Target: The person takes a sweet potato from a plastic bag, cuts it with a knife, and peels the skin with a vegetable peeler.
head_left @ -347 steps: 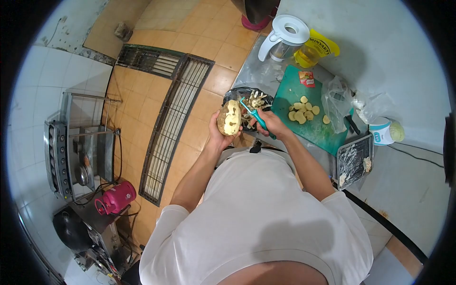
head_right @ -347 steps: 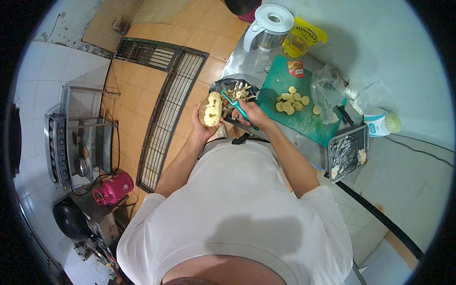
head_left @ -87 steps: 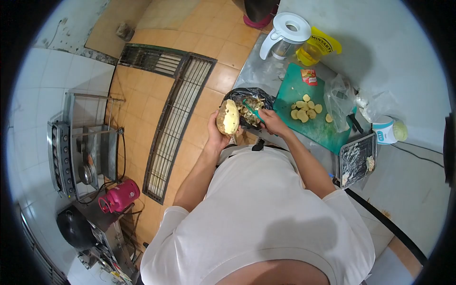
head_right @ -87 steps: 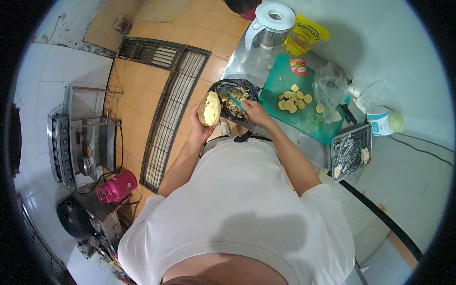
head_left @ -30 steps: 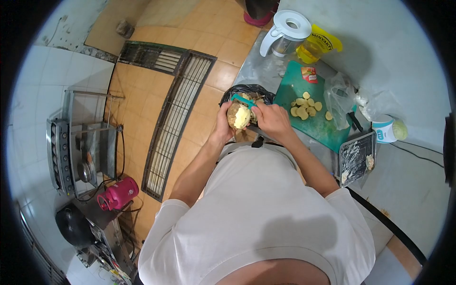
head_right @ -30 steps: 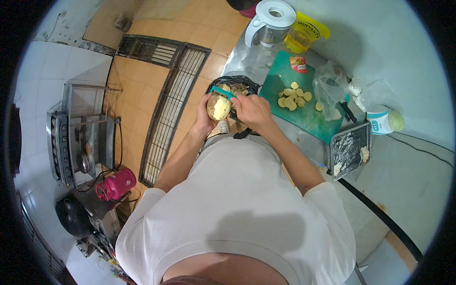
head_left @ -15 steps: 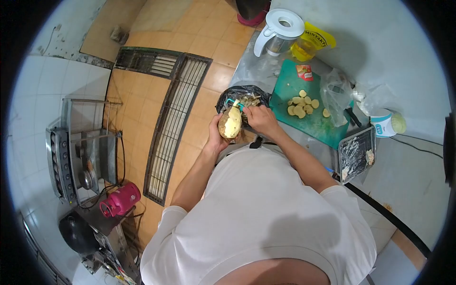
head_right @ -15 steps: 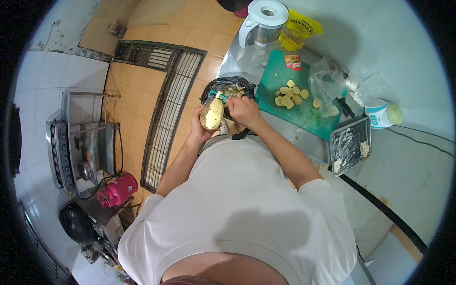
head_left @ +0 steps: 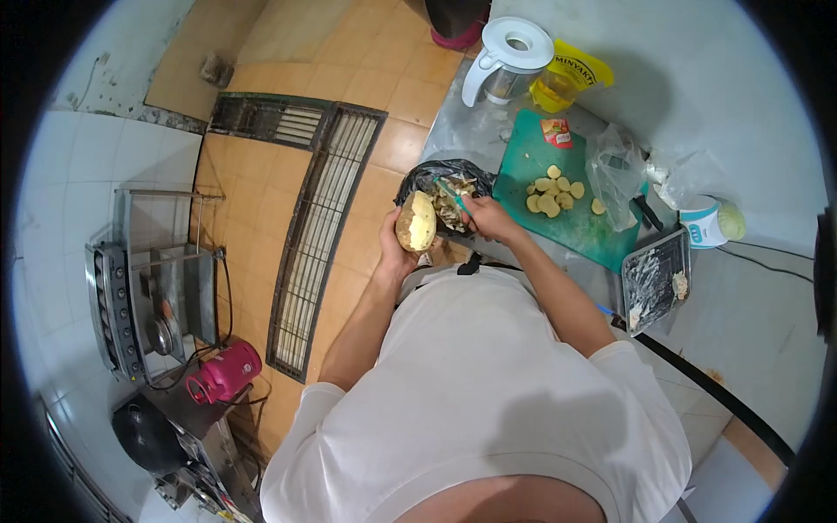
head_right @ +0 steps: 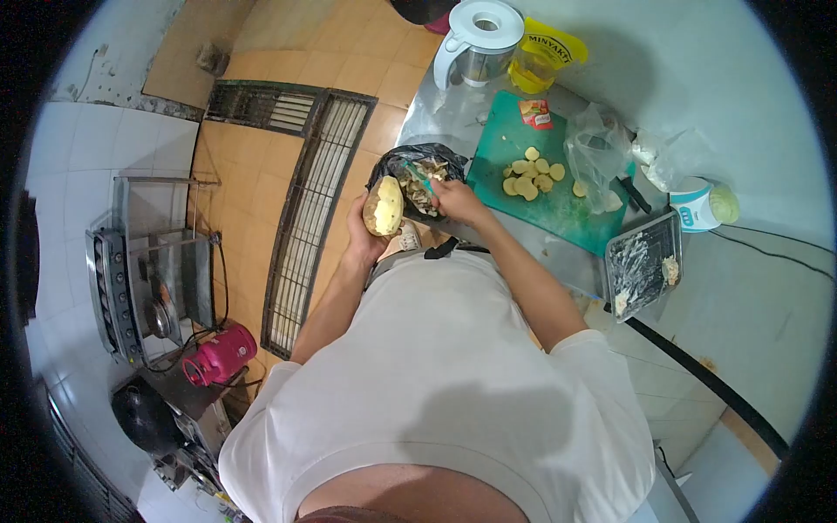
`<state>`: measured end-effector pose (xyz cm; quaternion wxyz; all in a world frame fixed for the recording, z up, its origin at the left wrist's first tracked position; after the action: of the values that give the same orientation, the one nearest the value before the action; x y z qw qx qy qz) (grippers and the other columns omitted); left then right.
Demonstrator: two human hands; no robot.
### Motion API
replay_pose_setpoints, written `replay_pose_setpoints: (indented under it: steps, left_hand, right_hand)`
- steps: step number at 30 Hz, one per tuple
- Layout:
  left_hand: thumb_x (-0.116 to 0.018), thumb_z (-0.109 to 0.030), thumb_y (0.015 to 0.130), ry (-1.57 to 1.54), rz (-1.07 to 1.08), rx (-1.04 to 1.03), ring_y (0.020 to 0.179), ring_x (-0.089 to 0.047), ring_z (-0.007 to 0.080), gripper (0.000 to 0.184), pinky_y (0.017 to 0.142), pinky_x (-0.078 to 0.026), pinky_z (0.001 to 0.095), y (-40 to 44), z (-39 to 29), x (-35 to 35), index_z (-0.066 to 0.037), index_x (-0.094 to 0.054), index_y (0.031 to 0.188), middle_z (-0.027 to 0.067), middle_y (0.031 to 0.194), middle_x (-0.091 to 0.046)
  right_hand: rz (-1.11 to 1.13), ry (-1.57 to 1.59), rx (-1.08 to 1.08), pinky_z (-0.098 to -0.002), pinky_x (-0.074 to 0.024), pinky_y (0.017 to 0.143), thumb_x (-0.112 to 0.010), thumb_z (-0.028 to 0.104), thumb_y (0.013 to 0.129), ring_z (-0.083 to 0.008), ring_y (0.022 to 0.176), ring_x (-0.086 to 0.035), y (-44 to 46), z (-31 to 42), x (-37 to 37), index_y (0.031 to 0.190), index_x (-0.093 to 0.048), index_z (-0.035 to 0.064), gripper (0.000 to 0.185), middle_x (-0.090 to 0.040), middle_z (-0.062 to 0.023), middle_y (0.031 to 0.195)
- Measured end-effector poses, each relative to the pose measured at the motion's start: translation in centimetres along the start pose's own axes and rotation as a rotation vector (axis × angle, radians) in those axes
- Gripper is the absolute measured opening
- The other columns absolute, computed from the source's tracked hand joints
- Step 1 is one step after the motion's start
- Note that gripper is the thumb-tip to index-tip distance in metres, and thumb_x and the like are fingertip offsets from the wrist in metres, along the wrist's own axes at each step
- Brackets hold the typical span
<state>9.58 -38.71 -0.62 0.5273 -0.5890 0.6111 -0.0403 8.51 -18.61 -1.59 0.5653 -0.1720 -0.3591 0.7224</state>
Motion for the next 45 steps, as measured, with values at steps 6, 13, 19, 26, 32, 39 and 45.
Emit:
replay_pose_setpoints:
  steps: [6, 13, 19, 26, 32, 39, 45]
  left_hand:
    - [-0.037, -0.052, 0.094, -0.035, -0.001, -0.002, 0.073, -0.068, 0.0282, 0.057, 0.055, -0.058, 0.0385, 0.3, -0.2, -0.5, -0.007, -0.059, 0.12, 0.0117, 0.099, -0.069]
    - [-0.037, -0.051, 0.096, -0.032, 0.036, -0.043, 0.078, -0.069, 0.0269, 0.056, 0.062, -0.058, 0.0376, 0.2, -0.8, -2.1, -0.006, -0.06, 0.12, 0.0118, 0.099, -0.069]
    - [-0.04, -0.054, 0.096, -0.04, 0.145, 0.047, 0.079, -0.069, 0.0242, 0.056, 0.067, -0.059, 0.0393, -0.2, -1.3, -3.7, -0.006, -0.061, 0.116, 0.0103, 0.099, -0.069]
    - [-0.038, -0.056, 0.096, -0.139, 0.072, 0.06, 0.067, -0.069, 0.0248, 0.06, 0.053, -0.06, 0.034, 0.2, -1.7, -4.8, -0.003, -0.061, 0.112, 0.0137, 0.091, -0.068]
    - [-0.037, -0.057, 0.095, -0.153, 0.023, 0.084, 0.067, -0.069, 0.0251, 0.061, 0.054, -0.062, 0.0346, 0.0, -1.7, -5.5, -0.002, -0.061, 0.111, 0.0138, 0.089, -0.068]
    - [-0.034, -0.056, 0.096, -0.144, 0.017, 0.096, 0.065, -0.068, 0.0251, 0.062, 0.052, -0.061, 0.0339, 0.4, -1.2, -4.4, -0.002, -0.061, 0.11, 0.0142, 0.085, -0.068]
    - [-0.033, -0.056, 0.096, -0.086, 0.013, 0.098, 0.06, -0.065, 0.0271, 0.059, 0.047, -0.055, 0.035, -0.7, -0.2, -4.1, -0.005, -0.06, 0.111, 0.0131, 0.083, -0.067]
  right_hand:
    - [0.286, 0.546, -0.08, -0.0252, -0.0307, 0.043, -0.037, 0.051, 0.103, -0.0075, 0.046, -0.035, -3.0, 0.7, -0.3, 0.086, -0.06, 0.0057, 0.054, -0.041, 0.004, 0.061]
    - [0.028, 0.128, 0.395, -0.0297, -0.039, 0.046, -0.05, 0.038, 0.1, -0.0162, 0.049, -0.046, -4.1, 3.2, 0.8, 0.088, -0.062, 0.0055, 0.037, -0.051, -0.0039, 0.06]
    - [-0.44, -0.569, 1.022, -0.0447, -0.0458, 0.049, -0.061, 0.026, 0.092, -0.033, 0.053, -0.057, -9.9, 8.5, -0.3, 0.089, -0.062, 0.0057, 0.021, -0.058, -0.0165, 0.064]
    - [-0.457, -0.699, 0.946, -0.046, -0.0454, 0.045, -0.06, 0.028, 0.093, -0.0347, 0.051, -0.059, -10.5, 8.9, -1.1, 0.085, -0.061, 0.0052, 0.024, -0.06, -0.0147, 0.06]
    - [-0.521, -0.692, 0.888, -0.049, -0.0455, 0.049, -0.059, 0.027, 0.093, -0.0382, 0.053, -0.059, -10.6, 8.9, -1.2, 0.084, -0.06, 0.0051, 0.024, -0.06, -0.0155, 0.06]
    - [-0.455, -0.689, 0.664, -0.0521, -0.0477, 0.055, -0.056, 0.03, 0.094, -0.0424, 0.061, -0.062, -8.9, 8.5, -1.1, 0.083, -0.06, 0.0043, 0.028, -0.062, -0.0207, 0.064]
    - [-0.522, -0.713, 0.583, -0.0532, -0.0505, 0.054, -0.054, 0.033, 0.095, -0.0453, 0.059, -0.062, -6.4, 7.9, -0.2, 0.079, -0.063, 0.0039, 0.035, -0.06, -0.0251, 0.062]
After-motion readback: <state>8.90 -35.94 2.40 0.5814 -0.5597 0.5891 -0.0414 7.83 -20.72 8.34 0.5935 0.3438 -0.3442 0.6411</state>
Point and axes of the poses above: each hand's wrist, its own y-axis towards the middle knuckle, its own x-axis out of the back of the hand, z = x × y, the point moved 5 cm from there along y, towards the middle knuckle
